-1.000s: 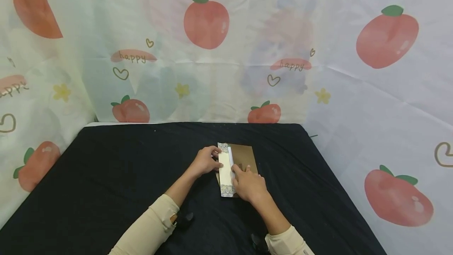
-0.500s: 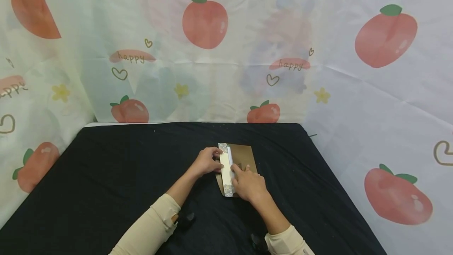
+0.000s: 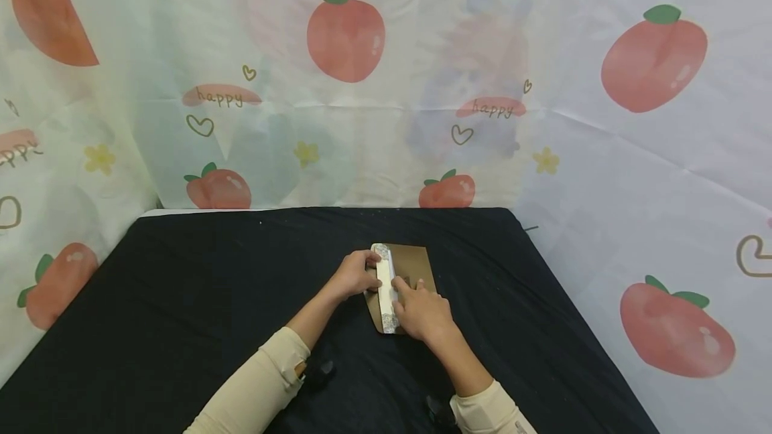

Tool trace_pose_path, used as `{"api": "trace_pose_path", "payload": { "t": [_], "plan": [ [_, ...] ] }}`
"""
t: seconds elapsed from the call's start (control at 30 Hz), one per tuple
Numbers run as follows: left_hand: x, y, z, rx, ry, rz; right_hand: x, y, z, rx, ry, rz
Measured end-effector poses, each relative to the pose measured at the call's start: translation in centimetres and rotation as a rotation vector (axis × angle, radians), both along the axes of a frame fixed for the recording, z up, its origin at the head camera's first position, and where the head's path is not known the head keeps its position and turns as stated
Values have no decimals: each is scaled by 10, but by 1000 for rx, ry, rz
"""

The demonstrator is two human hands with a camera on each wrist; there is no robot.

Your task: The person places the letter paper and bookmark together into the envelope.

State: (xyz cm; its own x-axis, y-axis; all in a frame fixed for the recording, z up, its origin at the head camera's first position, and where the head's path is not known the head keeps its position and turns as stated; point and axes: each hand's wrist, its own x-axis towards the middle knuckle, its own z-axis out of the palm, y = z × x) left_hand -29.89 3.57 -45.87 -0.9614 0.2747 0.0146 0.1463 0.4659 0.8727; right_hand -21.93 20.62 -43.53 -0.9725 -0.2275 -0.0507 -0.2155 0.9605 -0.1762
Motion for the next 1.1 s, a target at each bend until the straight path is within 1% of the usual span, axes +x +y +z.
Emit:
{"api": "trace_pose_path", "payload": {
  "t": [0.23, 0.4, 0.53, 0.57, 0.73, 0.77, 0.8, 0.93, 1.1],
  "plan": [
    [-2, 5, -4, 36, -20, -11, -1, 1, -2, -1, 4, 0],
    [-4, 8, -6, 13, 1, -16, -1, 1, -2, 5, 3, -4],
    [-5, 8, -6, 22, 10, -28, -2, 1, -3, 7, 4, -4],
    [-9, 9, -11, 23, 36, -34, -2, 1, -2, 6, 3, -4],
    [-9, 11, -11, 14, 56, -37, -3, 1, -2, 1, -5, -7],
    [-9, 11, -11, 4, 66, -35, -3, 1, -2, 0, -7, -7],
    [-6, 11, -6, -2, 53, -30, -3, 1, -2, -2, -7, -7],
    [-5, 13, -5, -23, 77, -25, -3, 2, -3, -7, -10, -7],
    [-4, 15, -4, -27, 69, -16, -4, 2, -4, -10, -12, -9]
  ]
}}
